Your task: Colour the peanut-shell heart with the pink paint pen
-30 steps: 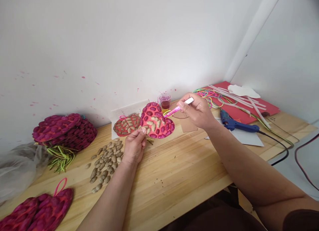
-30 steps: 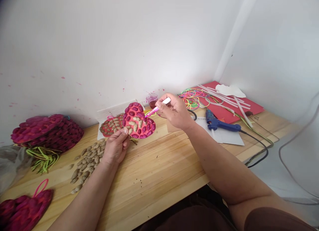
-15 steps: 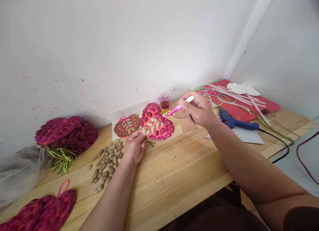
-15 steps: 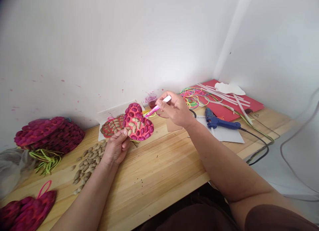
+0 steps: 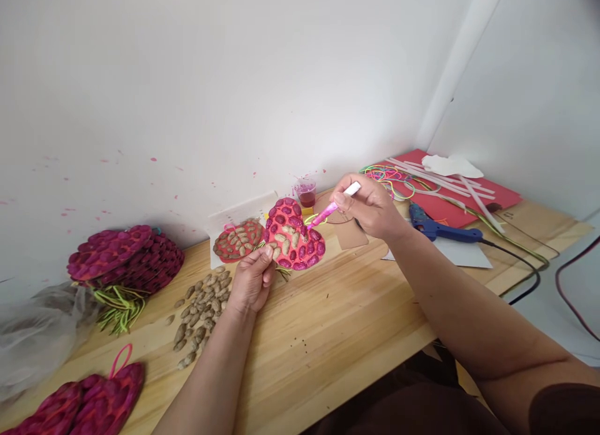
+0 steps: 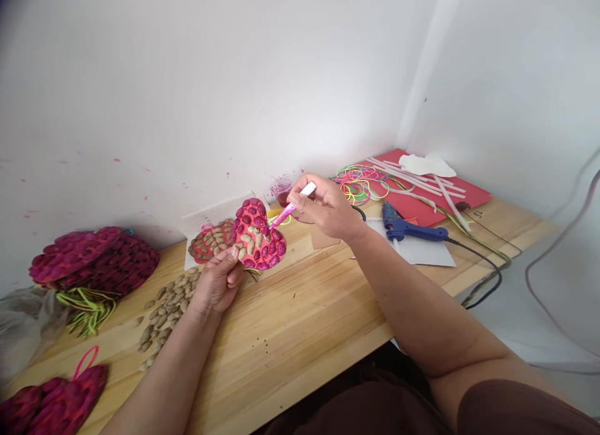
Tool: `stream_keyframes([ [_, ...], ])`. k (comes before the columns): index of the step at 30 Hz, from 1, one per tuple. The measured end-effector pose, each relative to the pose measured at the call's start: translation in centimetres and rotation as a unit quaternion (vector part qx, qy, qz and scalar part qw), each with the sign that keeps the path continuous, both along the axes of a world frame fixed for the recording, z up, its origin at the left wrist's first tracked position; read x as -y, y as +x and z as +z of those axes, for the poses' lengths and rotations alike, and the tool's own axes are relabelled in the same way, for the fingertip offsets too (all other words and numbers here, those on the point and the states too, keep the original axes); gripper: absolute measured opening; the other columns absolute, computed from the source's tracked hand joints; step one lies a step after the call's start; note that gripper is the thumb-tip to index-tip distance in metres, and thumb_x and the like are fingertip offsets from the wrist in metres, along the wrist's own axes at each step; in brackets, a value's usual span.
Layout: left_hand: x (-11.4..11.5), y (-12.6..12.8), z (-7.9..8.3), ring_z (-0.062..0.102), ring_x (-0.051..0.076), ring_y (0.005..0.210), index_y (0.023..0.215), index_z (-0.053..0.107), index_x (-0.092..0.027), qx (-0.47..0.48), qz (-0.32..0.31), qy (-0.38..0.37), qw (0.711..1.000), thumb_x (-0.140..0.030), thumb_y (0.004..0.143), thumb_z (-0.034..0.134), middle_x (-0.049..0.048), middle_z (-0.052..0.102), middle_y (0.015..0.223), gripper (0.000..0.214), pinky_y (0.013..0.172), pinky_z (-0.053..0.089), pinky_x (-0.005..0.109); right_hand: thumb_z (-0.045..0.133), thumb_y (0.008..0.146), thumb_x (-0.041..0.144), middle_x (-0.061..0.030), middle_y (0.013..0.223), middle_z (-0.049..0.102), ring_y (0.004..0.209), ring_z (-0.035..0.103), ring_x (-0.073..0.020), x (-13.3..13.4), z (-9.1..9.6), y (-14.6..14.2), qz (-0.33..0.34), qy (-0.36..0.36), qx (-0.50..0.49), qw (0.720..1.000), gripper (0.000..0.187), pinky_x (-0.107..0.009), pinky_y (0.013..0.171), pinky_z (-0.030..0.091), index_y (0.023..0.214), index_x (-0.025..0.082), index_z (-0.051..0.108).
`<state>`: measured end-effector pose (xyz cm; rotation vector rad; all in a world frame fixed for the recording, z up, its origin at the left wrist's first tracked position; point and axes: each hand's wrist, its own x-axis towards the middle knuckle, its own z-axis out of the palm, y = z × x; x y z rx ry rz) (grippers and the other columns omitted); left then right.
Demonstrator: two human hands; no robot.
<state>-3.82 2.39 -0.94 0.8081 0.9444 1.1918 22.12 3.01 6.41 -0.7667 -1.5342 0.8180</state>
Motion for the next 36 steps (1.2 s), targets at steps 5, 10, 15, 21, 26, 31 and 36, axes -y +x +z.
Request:
stream_keyframes([
  [5,0.1,-0.1,0.1,0.027,0.001,0.035,0.07,0.068,-0.015,-0.019,-0.018,-0.008,1.0,-0.045,0.049,0.101,-0.0085,0.042,0.041,0.05,0.036,0.018,0.014,0.068,0.096,0.051,0.0023,0.07,0.057,0.061,0.046,-0.0103,0.2,-0.2,0.6,0.042,0.022,0.051,0.998,0.034,-0.026,0.057,0.037,0.085,0.021,0.058],
  [10,0.1,-0.1,0.1,0.029,0.001,0.036,0.072,0.071,-0.013,-0.032,-0.029,0.005,0.999,-0.044,0.05,0.101,-0.008,0.045,0.045,0.049,0.036,0.016,0.015,0.064,0.099,0.035,0.0002,0.079,0.062,0.07,0.052,-0.0127,0.8,0.3,0.8,0.005,0.1,0.182,0.978,0.018,-0.029,0.065,0.04,0.088,0.021,0.061],
  [15,0.0,-0.1,-0.1,0.028,0.001,0.037,0.073,0.071,-0.013,-0.027,-0.022,0.01,0.999,-0.042,0.053,0.1,-0.0091,0.043,0.045,0.045,0.037,0.017,0.015,0.063,0.097,0.024,0.0,0.075,0.064,0.076,0.053,-0.0166,1.3,0.7,0.0,-0.064,0.225,0.24,0.942,0.01,-0.032,0.071,0.041,0.087,0.022,0.06],
  [21,-0.1,-0.2,0.2,0.027,0.0,0.037,0.071,0.068,-0.014,-0.015,-0.015,0.002,1.0,-0.04,0.052,0.1,-0.009,0.043,0.046,0.045,0.036,0.016,0.014,0.062,0.098,0.025,-0.0007,0.077,0.065,0.074,0.053,-0.0169,1.9,1.1,-0.3,-0.092,0.261,0.191,0.942,0.011,-0.034,0.071,0.041,0.087,0.023,0.062],
  [26,-0.1,-0.1,0.3,0.027,0.0,0.036,0.07,0.068,-0.014,-0.006,-0.008,-0.006,1.0,-0.038,0.049,0.101,-0.0092,0.043,0.044,0.046,0.035,0.017,0.014,0.062,0.098,0.026,-0.0002,0.074,0.063,0.074,0.054,-0.0169,2.1,1.0,-0.5,-0.077,0.243,0.21,0.944,0.012,-0.034,0.07,0.042,0.087,0.023,0.062],
  [31,0.0,0.0,0.4,0.028,0.0,0.036,0.074,0.072,-0.012,0.004,0.006,-0.006,1.0,-0.035,0.048,0.101,-0.0091,0.043,0.044,0.046,0.035,0.018,0.014,0.061,0.098,0.025,-0.0001,0.075,0.066,0.077,0.055,-0.0184,1.9,0.7,-1.0,-0.083,0.264,0.237,0.931,0.011,-0.036,0.075,0.044,0.087,0.024,0.059],
  [36,0.0,0.1,0.5,0.029,0.0,0.037,0.075,0.072,-0.012,0.009,0.012,-0.006,1.0,-0.036,0.047,0.102,-0.0089,0.045,0.047,0.048,0.035,0.017,0.013,0.061,0.096,0.024,-0.0006,0.076,0.068,0.081,0.057,-0.0199,1.8,0.5,-1.4,-0.102,0.284,0.271,0.914,0.01,-0.038,0.079,0.045,0.087,0.024,0.059],
])
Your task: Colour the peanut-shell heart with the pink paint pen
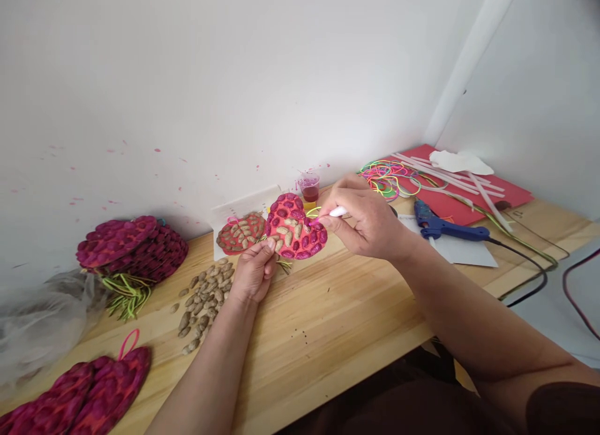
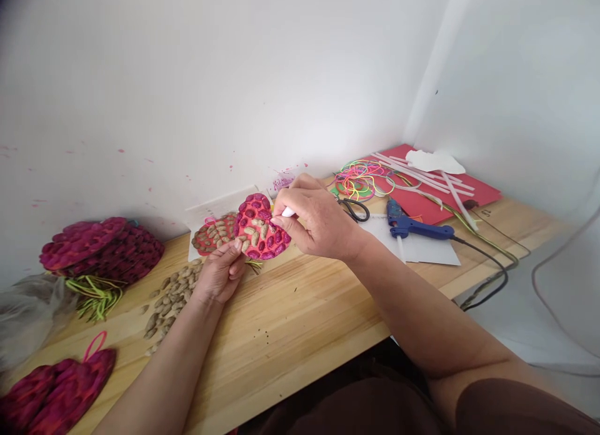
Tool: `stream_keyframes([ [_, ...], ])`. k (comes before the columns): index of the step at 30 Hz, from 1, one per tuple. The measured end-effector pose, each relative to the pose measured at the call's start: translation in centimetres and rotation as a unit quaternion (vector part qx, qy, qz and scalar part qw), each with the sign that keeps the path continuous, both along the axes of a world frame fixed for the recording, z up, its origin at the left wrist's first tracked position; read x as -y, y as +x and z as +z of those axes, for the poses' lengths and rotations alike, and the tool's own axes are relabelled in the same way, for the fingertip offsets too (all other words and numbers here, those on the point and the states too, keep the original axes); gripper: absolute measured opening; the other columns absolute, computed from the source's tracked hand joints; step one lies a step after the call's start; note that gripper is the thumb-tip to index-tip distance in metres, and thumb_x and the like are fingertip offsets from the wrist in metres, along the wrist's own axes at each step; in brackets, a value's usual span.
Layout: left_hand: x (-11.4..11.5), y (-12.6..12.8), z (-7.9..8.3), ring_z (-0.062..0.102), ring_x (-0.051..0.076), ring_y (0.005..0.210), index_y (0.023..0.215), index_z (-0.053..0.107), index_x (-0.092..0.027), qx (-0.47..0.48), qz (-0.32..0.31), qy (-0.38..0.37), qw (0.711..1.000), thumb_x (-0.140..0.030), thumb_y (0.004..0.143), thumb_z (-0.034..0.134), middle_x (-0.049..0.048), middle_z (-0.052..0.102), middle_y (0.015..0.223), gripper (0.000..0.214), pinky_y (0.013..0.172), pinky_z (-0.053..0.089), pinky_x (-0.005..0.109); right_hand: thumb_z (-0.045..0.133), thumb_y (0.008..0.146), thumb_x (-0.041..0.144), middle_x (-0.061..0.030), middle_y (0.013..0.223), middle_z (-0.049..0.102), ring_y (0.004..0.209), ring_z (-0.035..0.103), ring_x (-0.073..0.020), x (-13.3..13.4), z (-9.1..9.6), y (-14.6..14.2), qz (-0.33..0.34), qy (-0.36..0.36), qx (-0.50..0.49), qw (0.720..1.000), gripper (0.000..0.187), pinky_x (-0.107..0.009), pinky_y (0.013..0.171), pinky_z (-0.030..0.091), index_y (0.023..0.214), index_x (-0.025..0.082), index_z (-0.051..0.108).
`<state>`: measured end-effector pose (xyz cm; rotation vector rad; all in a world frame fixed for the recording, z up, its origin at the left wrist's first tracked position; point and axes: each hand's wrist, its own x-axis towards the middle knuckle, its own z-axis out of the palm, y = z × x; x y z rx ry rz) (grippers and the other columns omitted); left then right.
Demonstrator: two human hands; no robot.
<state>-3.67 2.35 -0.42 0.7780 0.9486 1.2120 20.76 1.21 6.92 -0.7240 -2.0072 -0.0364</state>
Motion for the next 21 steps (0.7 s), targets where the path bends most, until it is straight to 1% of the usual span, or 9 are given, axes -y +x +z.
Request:
stream_keyframes([
  [3,0.0,0.0,0.0,0.028,0.0,0.036,0.076,0.072,-0.012,0.004,-0.002,-0.002,1.0,-0.036,0.047,0.103,-0.0098,0.043,0.045,0.049,0.034,0.018,0.013,0.059,0.097,0.022,-0.0017,0.079,0.07,0.084,0.059,-0.0214,0.1,-0.2,-0.3,-0.015,0.012,0.024,1.0,0.009,-0.04,0.081,0.044,0.088,0.023,0.059],
  [5,-0.1,0.0,0.0,0.028,0.0,0.036,0.076,0.072,-0.012,0.009,-0.001,-0.002,1.0,-0.036,0.047,0.102,-0.0103,0.042,0.045,0.048,0.034,0.019,0.013,0.059,0.098,0.022,-0.0018,0.08,0.071,0.084,0.059,-0.0211,0.1,-0.3,-0.5,-0.008,0.014,0.005,1.0,0.009,-0.04,0.082,0.044,0.089,0.023,0.061],
  [7,-0.1,0.0,0.0,0.028,0.0,0.037,0.073,0.069,-0.012,0.019,0.006,-0.002,1.0,-0.035,0.047,0.103,-0.0103,0.042,0.047,0.048,0.034,0.019,0.012,0.061,0.099,0.025,-0.0015,0.081,0.071,0.084,0.059,-0.0202,0.1,-0.5,-0.6,0.009,-0.006,-0.044,0.999,0.009,-0.038,0.082,0.046,0.09,0.024,0.062],
  [10,-0.1,-0.1,0.0,0.028,0.0,0.038,0.071,0.067,-0.013,0.027,0.011,-0.005,1.0,-0.032,0.045,0.102,-0.0099,0.045,0.049,0.048,0.033,0.019,0.012,0.061,0.101,0.033,-0.0021,0.088,0.071,0.084,0.061,-0.0192,-0.2,-0.8,-0.5,0.029,-0.062,-0.141,0.988,0.011,-0.037,0.079,0.047,0.094,0.025,0.064],
  [12,-0.2,-0.2,0.0,0.028,0.0,0.038,0.07,0.065,-0.013,0.029,0.008,-0.004,1.0,-0.032,0.048,0.101,-0.0101,0.044,0.05,0.047,0.033,0.019,0.012,0.062,0.101,0.035,-0.0024,0.091,0.07,0.083,0.061,-0.0183,-0.3,-1.0,-0.3,0.031,-0.08,-0.192,0.978,0.012,-0.037,0.078,0.047,0.095,0.025,0.064],
  [14,-0.2,-0.3,-0.1,0.028,0.0,0.038,0.07,0.063,-0.014,0.032,0.005,0.001,0.999,-0.03,0.053,0.1,-0.0103,0.043,0.05,0.044,0.034,0.019,0.012,0.063,0.101,0.035,-0.0016,0.088,0.067,0.078,0.06,-0.0169,-0.4,-1.0,0.1,0.027,-0.081,-0.222,0.971,0.012,-0.036,0.076,0.046,0.094,0.025,0.064],
  [17,-0.3,-0.4,-0.2,0.027,0.0,0.038,0.073,0.063,-0.014,0.037,0.004,0.007,0.999,-0.028,0.057,0.098,-0.0099,0.044,0.053,0.04,0.034,0.019,0.012,0.065,0.099,0.034,-0.0007,0.082,0.064,0.073,0.057,-0.0164,-0.4,-0.8,0.4,0.012,-0.07,-0.229,0.971,0.012,-0.036,0.073,0.045,0.091,0.024,0.063],
  [21,-0.2,-0.3,-0.3,0.03,0.0,0.038,0.078,0.067,-0.013,0.031,0.016,0.012,0.999,-0.027,0.061,0.096,-0.0089,0.047,0.055,0.037,0.035,0.02,0.013,0.064,0.099,0.031,-0.0022,0.081,0.067,0.078,0.058,-0.019,0.0,-0.6,0.2,-0.009,-0.036,-0.169,0.985,0.012,-0.039,0.075,0.046,0.088,0.025,0.063],
])
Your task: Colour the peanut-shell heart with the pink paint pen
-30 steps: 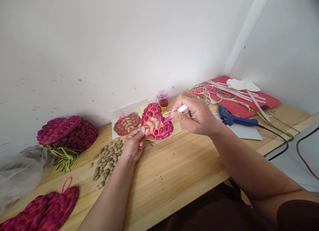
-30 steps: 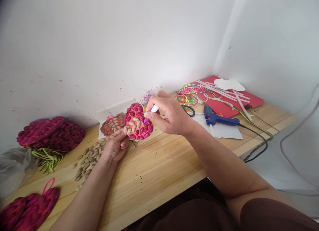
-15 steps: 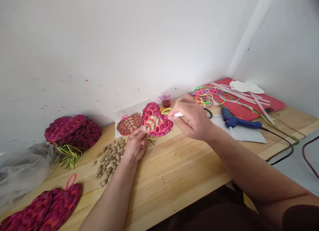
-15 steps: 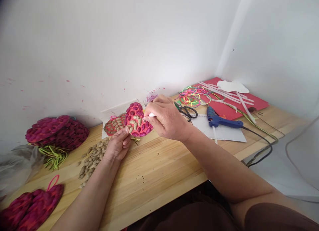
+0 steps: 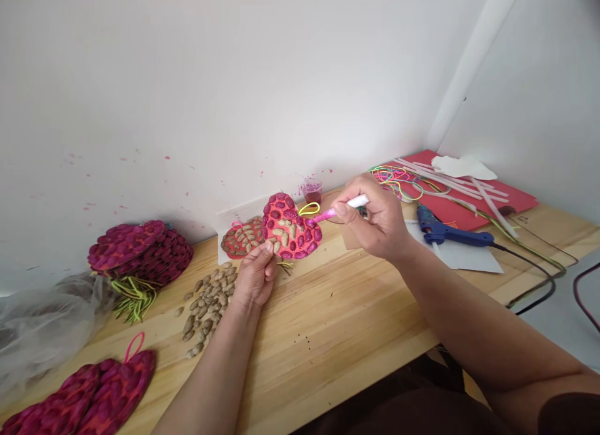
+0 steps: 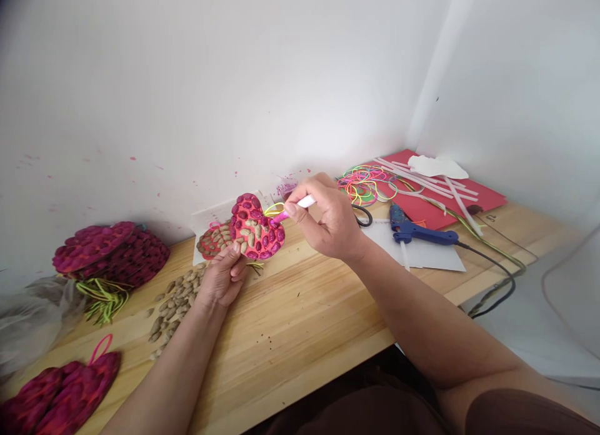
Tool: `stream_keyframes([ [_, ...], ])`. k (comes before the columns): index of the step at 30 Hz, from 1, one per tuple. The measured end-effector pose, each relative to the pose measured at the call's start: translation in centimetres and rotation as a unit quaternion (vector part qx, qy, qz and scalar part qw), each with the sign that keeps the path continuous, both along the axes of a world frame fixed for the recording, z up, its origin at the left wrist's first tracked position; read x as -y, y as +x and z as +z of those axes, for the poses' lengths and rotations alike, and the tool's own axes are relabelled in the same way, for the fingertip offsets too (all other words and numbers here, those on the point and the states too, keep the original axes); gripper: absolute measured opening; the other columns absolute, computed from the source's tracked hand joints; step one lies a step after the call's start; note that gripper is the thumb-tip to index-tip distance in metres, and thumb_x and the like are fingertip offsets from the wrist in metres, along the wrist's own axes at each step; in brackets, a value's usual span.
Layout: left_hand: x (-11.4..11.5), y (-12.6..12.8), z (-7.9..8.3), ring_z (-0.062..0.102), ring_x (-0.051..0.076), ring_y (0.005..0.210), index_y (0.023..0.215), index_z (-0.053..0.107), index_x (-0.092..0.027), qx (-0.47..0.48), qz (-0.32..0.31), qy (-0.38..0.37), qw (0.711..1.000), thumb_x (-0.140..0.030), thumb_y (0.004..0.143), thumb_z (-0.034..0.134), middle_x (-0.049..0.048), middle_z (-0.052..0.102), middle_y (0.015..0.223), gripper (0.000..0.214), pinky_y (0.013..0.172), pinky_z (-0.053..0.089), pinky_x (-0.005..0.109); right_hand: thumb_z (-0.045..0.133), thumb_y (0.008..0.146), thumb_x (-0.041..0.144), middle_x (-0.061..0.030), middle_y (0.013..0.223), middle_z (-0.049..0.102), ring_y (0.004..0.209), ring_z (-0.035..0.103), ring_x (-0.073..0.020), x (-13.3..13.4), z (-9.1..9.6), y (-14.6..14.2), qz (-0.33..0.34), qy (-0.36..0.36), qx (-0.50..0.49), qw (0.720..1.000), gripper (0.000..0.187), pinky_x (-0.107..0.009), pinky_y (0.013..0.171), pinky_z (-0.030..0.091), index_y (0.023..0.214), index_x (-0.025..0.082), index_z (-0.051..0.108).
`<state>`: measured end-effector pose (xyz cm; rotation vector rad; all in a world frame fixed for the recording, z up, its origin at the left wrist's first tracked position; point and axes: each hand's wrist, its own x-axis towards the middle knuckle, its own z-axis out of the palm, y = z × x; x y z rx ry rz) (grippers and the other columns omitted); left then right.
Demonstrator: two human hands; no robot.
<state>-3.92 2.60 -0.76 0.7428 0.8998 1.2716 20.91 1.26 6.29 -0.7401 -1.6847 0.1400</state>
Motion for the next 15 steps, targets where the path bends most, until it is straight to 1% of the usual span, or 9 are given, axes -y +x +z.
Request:
stream_keyframes([
  [3,0.0,0.1,-0.1,0.03,0.001,0.038,0.075,0.067,-0.013,0.0,0.009,0.005,1.0,-0.027,0.062,0.096,-0.0084,0.047,0.054,0.035,0.035,0.02,0.013,0.063,0.098,0.029,-0.0029,0.079,0.069,0.08,0.059,-0.0206,0.2,-0.1,-0.5,0.004,0.017,0.041,0.999,0.01,-0.04,0.077,0.047,0.089,0.025,0.063],
  [5,0.0,0.2,-0.1,0.03,0.001,0.037,0.075,0.068,-0.013,0.005,0.015,0.007,1.0,-0.028,0.061,0.097,-0.0083,0.047,0.054,0.036,0.035,0.02,0.014,0.063,0.097,0.028,-0.0029,0.08,0.07,0.082,0.06,-0.0213,0.2,-0.2,-0.8,-0.001,0.035,0.059,0.998,0.008,-0.041,0.079,0.047,0.09,0.025,0.063],
  [11,-0.1,0.3,-0.2,0.033,0.002,0.038,0.079,0.072,-0.013,0.004,0.022,0.007,1.0,-0.027,0.058,0.098,-0.0076,0.05,0.054,0.037,0.035,0.021,0.014,0.061,0.096,0.025,-0.0017,0.079,0.073,0.085,0.061,-0.0224,0.4,-0.3,-1.3,-0.047,0.068,0.133,0.988,0.007,-0.043,0.082,0.044,0.089,0.025,0.062],
  [13,-0.1,0.3,-0.2,0.032,0.001,0.038,0.079,0.071,-0.013,0.006,0.025,0.009,1.0,-0.028,0.056,0.099,-0.0072,0.052,0.056,0.039,0.034,0.021,0.014,0.062,0.096,0.024,-0.0021,0.081,0.073,0.086,0.062,-0.0223,0.4,-0.3,-1.4,-0.038,0.066,0.128,0.989,0.006,-0.043,0.083,0.044,0.09,0.024,0.062],
  [15,-0.1,0.2,-0.3,0.033,0.0,0.039,0.078,0.071,-0.013,0.009,0.024,0.011,1.0,-0.029,0.056,0.099,-0.0061,0.056,0.06,0.04,0.034,0.022,0.014,0.062,0.097,0.025,-0.0028,0.084,0.073,0.087,0.062,-0.0221,0.4,-0.4,-1.3,-0.012,0.045,0.089,0.995,0.005,-0.043,0.083,0.046,0.092,0.024,0.063],
])
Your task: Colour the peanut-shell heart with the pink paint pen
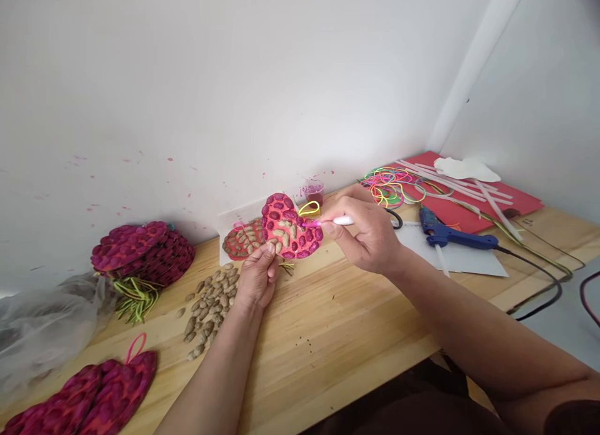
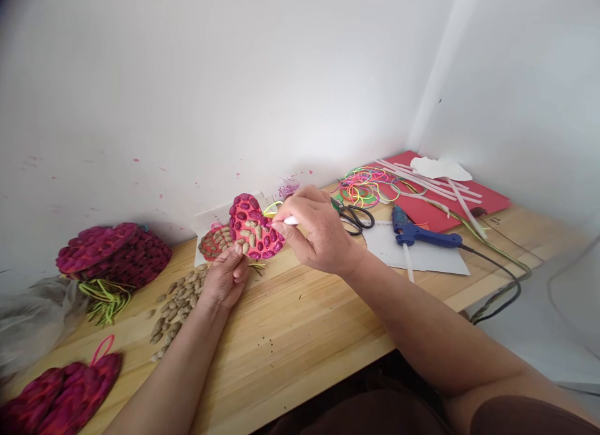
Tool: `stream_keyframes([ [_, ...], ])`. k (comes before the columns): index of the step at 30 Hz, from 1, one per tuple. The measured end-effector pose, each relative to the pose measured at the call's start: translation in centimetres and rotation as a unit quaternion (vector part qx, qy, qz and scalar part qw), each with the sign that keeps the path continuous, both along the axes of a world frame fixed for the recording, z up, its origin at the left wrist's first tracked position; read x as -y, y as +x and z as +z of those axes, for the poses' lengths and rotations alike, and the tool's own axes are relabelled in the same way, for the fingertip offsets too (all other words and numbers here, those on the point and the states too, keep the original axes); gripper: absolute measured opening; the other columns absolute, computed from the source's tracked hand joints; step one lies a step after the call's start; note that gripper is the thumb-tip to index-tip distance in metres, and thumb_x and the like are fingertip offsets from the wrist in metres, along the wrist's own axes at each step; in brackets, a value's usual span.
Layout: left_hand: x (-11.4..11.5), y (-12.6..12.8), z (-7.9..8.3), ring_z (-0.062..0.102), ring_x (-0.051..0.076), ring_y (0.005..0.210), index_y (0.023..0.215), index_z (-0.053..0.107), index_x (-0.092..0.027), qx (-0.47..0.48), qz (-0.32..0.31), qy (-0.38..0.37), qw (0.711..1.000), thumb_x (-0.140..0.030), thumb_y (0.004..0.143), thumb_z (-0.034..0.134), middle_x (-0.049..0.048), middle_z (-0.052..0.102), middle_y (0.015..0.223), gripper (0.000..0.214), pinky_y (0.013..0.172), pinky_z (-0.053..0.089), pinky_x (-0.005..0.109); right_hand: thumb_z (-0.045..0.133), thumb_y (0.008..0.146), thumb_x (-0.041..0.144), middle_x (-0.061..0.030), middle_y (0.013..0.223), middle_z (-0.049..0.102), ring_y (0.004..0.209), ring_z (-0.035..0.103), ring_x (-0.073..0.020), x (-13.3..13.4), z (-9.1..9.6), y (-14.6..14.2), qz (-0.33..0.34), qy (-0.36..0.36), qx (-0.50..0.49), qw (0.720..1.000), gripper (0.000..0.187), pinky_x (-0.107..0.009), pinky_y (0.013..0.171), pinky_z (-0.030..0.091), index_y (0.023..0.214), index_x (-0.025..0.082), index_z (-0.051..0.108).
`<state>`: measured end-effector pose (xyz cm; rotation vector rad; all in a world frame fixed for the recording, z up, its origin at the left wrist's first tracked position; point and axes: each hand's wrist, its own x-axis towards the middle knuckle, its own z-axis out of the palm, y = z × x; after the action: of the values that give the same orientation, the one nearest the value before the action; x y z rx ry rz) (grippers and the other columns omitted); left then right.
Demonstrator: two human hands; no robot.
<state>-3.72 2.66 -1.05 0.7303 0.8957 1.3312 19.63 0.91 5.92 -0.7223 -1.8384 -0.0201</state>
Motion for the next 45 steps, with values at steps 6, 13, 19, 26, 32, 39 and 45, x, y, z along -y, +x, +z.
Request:
stream_keyframes([
  [6,0.0,-0.1,-0.2,0.035,0.001,0.04,0.073,0.068,-0.014,0.002,-0.019,0.009,1.0,-0.034,0.053,0.102,-0.0064,0.056,0.059,0.044,0.035,0.026,0.013,0.064,0.099,0.032,-0.0038,0.085,0.069,0.085,0.062,-0.0209,-0.4,0.1,1.1,0.018,-0.055,-0.137,0.989,0.011,-0.039,0.077,0.047,0.092,0.024,0.063],
  [13,-0.1,-0.3,-0.4,0.033,0.0,0.04,0.078,0.071,-0.015,-0.008,-0.042,0.017,0.999,-0.035,0.055,0.101,-0.0058,0.058,0.062,0.043,0.036,0.023,0.013,0.065,0.099,0.037,-0.0029,0.081,0.065,0.081,0.06,-0.0194,-0.5,0.5,1.8,0.05,-0.096,-0.142,0.984,0.017,-0.036,0.07,0.043,0.088,0.023,0.063],
  [19,0.0,-0.2,-0.3,0.033,0.0,0.039,0.073,0.073,-0.014,-0.034,-0.037,0.025,0.998,-0.039,0.052,0.101,-0.0058,0.055,0.055,0.043,0.037,0.021,0.014,0.065,0.099,0.035,-0.0028,0.083,0.066,0.08,0.059,-0.0189,-0.5,0.6,1.8,0.051,-0.102,-0.101,0.988,0.016,-0.036,0.071,0.043,0.088,0.023,0.064],
  [26,0.2,0.0,-0.2,0.037,0.003,0.041,0.084,0.081,-0.014,-0.104,0.023,0.067,0.992,-0.042,0.06,0.097,-0.0019,0.062,0.056,0.04,0.04,0.022,0.017,0.064,0.1,0.031,-0.0021,0.084,0.068,0.08,0.058,-0.019,-0.6,0.6,1.8,0.013,-0.06,-0.091,0.994,0.012,-0.037,0.074,0.043,0.09,0.024,0.064],
  [32,0.1,-0.2,-0.8,0.038,0.005,0.04,0.083,0.082,-0.017,-0.137,0.048,0.095,0.985,-0.041,0.066,0.093,-0.0052,0.052,0.048,0.032,0.04,0.025,0.018,0.064,0.098,0.028,-0.0023,0.078,0.068,0.082,0.057,-0.0211,-0.3,0.7,1.4,-0.014,-0.033,-0.031,0.999,0.012,-0.039,0.076,0.042,0.087,0.024,0.064],
  [39,0.0,-0.4,-1.3,0.041,0.006,0.041,0.085,0.082,-0.018,-0.153,0.076,0.109,0.979,-0.04,0.07,0.091,-0.0052,0.055,0.052,0.028,0.041,0.029,0.018,0.063,0.097,0.024,-0.0022,0.078,0.07,0.082,0.057,-0.0212,-0.3,0.6,1.2,-0.03,0.002,-0.023,0.999,0.008,-0.039,0.075,0.043,0.089,0.024,0.064],
  [45,0.1,-0.3,-1.1,0.041,0.006,0.042,0.086,0.083,-0.018,-0.17,0.074,0.114,0.976,-0.041,0.072,0.089,-0.0041,0.057,0.053,0.028,0.041,0.028,0.019,0.065,0.096,0.024,-0.0018,0.078,0.069,0.083,0.057,-0.021,-0.4,0.3,1.0,-0.018,0.0,-0.011,1.0,0.007,-0.038,0.076,0.043,0.089,0.024,0.064],
])
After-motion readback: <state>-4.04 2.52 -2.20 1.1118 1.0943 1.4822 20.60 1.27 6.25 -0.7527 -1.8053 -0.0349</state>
